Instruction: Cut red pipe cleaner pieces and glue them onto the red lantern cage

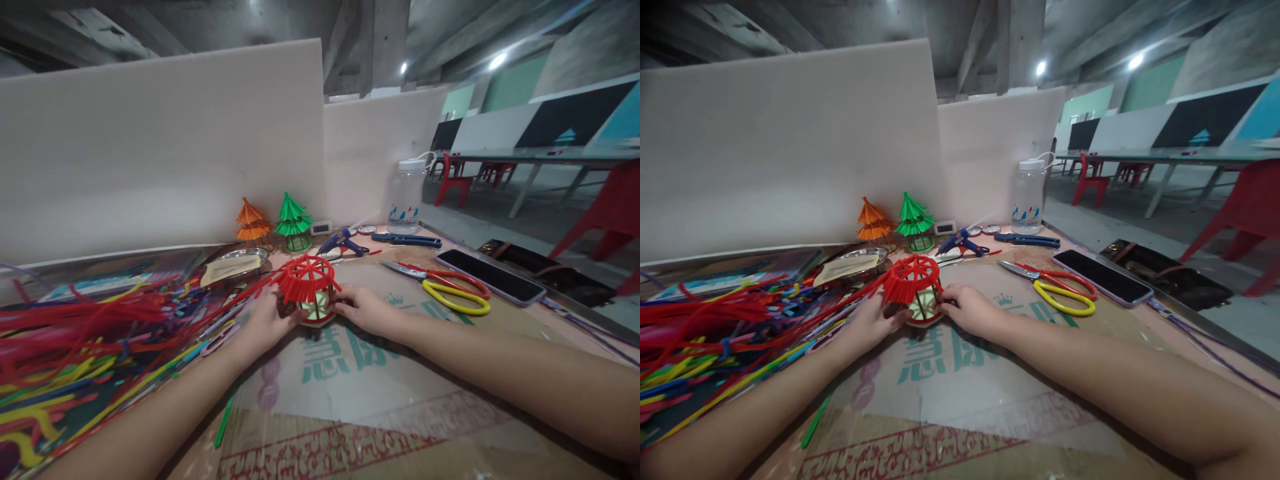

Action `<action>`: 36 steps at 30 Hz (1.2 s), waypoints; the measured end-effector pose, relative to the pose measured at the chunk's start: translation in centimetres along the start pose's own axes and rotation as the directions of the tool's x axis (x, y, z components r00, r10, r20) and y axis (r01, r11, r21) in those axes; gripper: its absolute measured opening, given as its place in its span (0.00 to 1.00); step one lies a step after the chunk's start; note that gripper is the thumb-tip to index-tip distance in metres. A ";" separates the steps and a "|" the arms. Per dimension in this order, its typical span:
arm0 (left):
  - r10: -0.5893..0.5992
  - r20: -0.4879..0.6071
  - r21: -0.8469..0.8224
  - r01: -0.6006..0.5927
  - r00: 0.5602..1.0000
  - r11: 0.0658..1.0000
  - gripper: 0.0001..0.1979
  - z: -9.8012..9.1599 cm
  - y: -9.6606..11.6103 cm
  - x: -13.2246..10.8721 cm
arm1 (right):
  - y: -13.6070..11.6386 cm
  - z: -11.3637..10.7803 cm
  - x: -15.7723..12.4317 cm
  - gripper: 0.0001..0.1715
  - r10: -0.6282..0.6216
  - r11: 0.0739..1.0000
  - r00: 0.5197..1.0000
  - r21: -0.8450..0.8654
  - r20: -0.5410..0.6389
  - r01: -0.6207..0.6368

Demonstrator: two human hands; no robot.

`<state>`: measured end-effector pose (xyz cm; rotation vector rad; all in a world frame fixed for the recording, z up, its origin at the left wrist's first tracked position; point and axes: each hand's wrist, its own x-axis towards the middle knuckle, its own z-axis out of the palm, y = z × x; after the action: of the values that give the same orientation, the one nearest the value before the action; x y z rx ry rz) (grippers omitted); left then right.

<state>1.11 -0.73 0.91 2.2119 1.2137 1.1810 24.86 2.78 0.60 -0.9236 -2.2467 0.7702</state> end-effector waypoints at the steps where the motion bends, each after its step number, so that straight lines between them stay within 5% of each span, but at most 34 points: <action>1: 0.006 0.026 0.008 -0.007 1.000 1.000 0.20 0.0 0.1 0.1 | 0.1 0.0 0.0 0.09 -0.008 1.000 1.000 -0.007 0.007 0.008; 13: -0.026 -0.016 0.146 0.028 1.000 0.989 0.17 -0.1 -0.2 -0.2 | -0.8 -0.3 -0.2 0.11 0.056 0.998 0.998 0.013 -0.008 -0.056; 20: -0.026 -0.056 0.190 0.036 0.998 0.981 0.15 -0.1 -0.1 -0.1 | 2.8 -3.3 1.0 0.04 0.003 0.977 0.948 -0.201 -0.317 -0.070; 24: -0.004 -0.072 0.244 0.021 0.997 0.970 0.16 -0.1 -0.4 -0.3 | 5.5 -5.4 2.4 0.11 -0.008 0.958 0.912 -0.265 -0.409 -0.111; 30: -0.026 -0.057 0.207 0.038 0.998 0.978 0.15 0.0 -0.3 -0.3 | 6.7 -6.4 5.1 0.31 0.013 0.925 0.928 -0.348 -0.373 -0.152; 36: 0.033 -0.008 0.219 -0.031 0.999 0.975 0.14 -0.1 -0.2 -0.2 | 6.9 -7.3 9.4 0.24 0.234 0.860 0.922 -0.377 -0.308 -0.344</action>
<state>0.88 -0.81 0.69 2.3933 1.3768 1.1214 27.23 16.04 3.39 -1.5079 -2.1034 0.2517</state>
